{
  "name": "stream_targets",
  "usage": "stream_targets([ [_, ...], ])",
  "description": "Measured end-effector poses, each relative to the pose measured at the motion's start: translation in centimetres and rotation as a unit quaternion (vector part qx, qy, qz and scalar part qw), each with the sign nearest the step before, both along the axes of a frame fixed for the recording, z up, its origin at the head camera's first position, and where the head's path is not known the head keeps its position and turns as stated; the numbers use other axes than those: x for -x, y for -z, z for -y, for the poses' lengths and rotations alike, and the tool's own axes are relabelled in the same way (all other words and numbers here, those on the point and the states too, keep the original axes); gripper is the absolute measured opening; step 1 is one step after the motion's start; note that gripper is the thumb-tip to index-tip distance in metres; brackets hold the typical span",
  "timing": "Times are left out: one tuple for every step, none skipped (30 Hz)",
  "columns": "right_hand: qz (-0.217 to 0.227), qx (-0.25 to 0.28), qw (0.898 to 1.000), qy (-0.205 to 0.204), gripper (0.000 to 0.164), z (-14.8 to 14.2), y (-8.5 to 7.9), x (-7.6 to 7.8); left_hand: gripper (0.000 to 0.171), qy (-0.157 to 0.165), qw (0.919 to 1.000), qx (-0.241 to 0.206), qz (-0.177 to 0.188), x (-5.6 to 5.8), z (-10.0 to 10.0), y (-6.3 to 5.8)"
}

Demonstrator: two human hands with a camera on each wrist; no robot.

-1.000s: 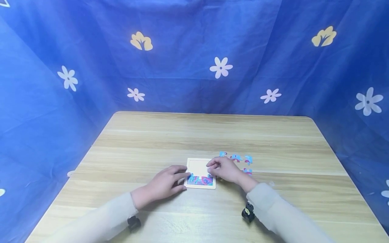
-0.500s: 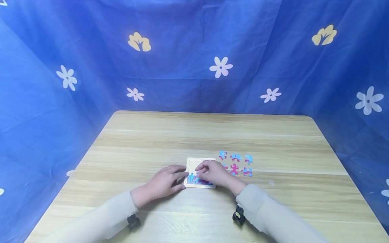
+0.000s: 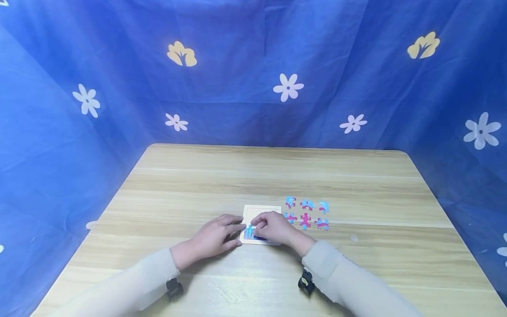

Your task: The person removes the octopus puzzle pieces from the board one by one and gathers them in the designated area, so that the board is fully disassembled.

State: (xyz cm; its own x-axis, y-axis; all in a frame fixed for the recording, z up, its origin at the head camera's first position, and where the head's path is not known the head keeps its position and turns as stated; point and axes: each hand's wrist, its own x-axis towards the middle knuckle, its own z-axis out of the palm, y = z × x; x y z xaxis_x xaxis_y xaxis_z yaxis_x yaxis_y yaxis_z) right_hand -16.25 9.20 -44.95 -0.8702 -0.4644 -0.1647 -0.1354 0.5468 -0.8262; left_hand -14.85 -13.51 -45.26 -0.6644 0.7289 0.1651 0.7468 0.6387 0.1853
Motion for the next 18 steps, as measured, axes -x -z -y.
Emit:
stream_targets([
  [-0.001,-0.002,1.000,-0.001,0.023,0.06,-0.06,0.01,0.048,0.000,1.0000,-0.001,0.002,-0.02,0.01,-0.07],
  [-0.004,-0.005,1.000,-0.002,0.024,0.13,-0.14,0.01,0.048,-0.001,1.0000,-0.002,0.004,-0.05,0.00,-0.13],
  [-0.006,-0.008,1.000,-0.004,0.024,0.20,-0.24,0.01,0.048,-0.001,1.0000,-0.003,0.005,-0.07,0.00,-0.20],
  [-0.008,-0.011,1.000,-0.006,0.025,0.25,-0.29,0.02,0.048,-0.001,1.0000,-0.003,0.005,-0.08,-0.01,-0.22],
  [-0.010,-0.013,1.000,-0.008,0.025,0.29,-0.31,0.01,0.048,-0.001,1.0000,-0.003,0.006,-0.08,-0.03,-0.23],
  [-0.013,-0.016,1.000,-0.009,0.025,0.34,-0.34,0.00,0.048,-0.001,1.0000,-0.004,0.005,-0.07,-0.04,-0.23],
  [-0.014,-0.018,1.000,-0.009,0.025,0.40,-0.38,-0.03,0.048,-0.001,1.0000,-0.004,0.005,-0.07,-0.04,-0.21],
  [-0.017,-0.020,1.000,-0.011,0.025,0.44,-0.41,-0.07,0.048,-0.001,1.0000,-0.003,0.004,-0.07,-0.05,-0.21],
  [-0.024,-0.021,0.999,-0.015,0.024,0.46,-0.42,-0.11,0.048,-0.002,1.0000,-0.004,0.003,-0.06,-0.05,-0.18],
  [-0.028,-0.022,0.999,-0.016,0.024,0.50,-0.42,-0.15,0.048,-0.002,1.0000,-0.004,0.003,-0.05,-0.05,-0.16],
  [-0.031,-0.023,0.999,-0.016,0.024,0.53,-0.42,-0.20,0.048,-0.002,1.0000,-0.004,0.003,-0.05,-0.05,-0.15],
  [-0.034,-0.023,0.999,-0.016,0.023,0.57,-0.43,-0.23,0.048,-0.003,1.0000,-0.005,0.003,-0.05,-0.05,-0.13],
  [-0.033,-0.024,0.999,-0.014,0.023,0.62,-0.48,-0.25,0.048,-0.003,1.0000,-0.004,0.003,-0.06,-0.05,-0.13],
  [-0.033,-0.024,0.999,-0.013,0.022,0.66,-0.48,-0.26,0.048,-0.003,1.0000,-0.005,0.003,-0.06,-0.06,-0.13],
  [-0.031,-0.024,0.999,-0.009,0.022,0.71,-0.47,-0.25,0.048,-0.003,1.0000,-0.006,0.003,-0.06,-0.06,-0.12],
  [-0.025,-0.024,0.999,-0.003,0.022,0.75,-0.44,-0.24,0.048,-0.003,1.0000,-0.006,0.003,-0.07,-0.06,-0.13],
  [-0.023,-0.022,0.999,-0.001,0.022,0.77,-0.39,-0.22,0.047,-0.003,1.0000,-0.006,0.003,-0.07,-0.06,-0.13],
  [-0.022,-0.022,1.000,0.002,0.021,0.78,-0.36,-0.20,0.047,-0.003,1.0000,-0.005,0.002,-0.07,-0.07,-0.14],
])
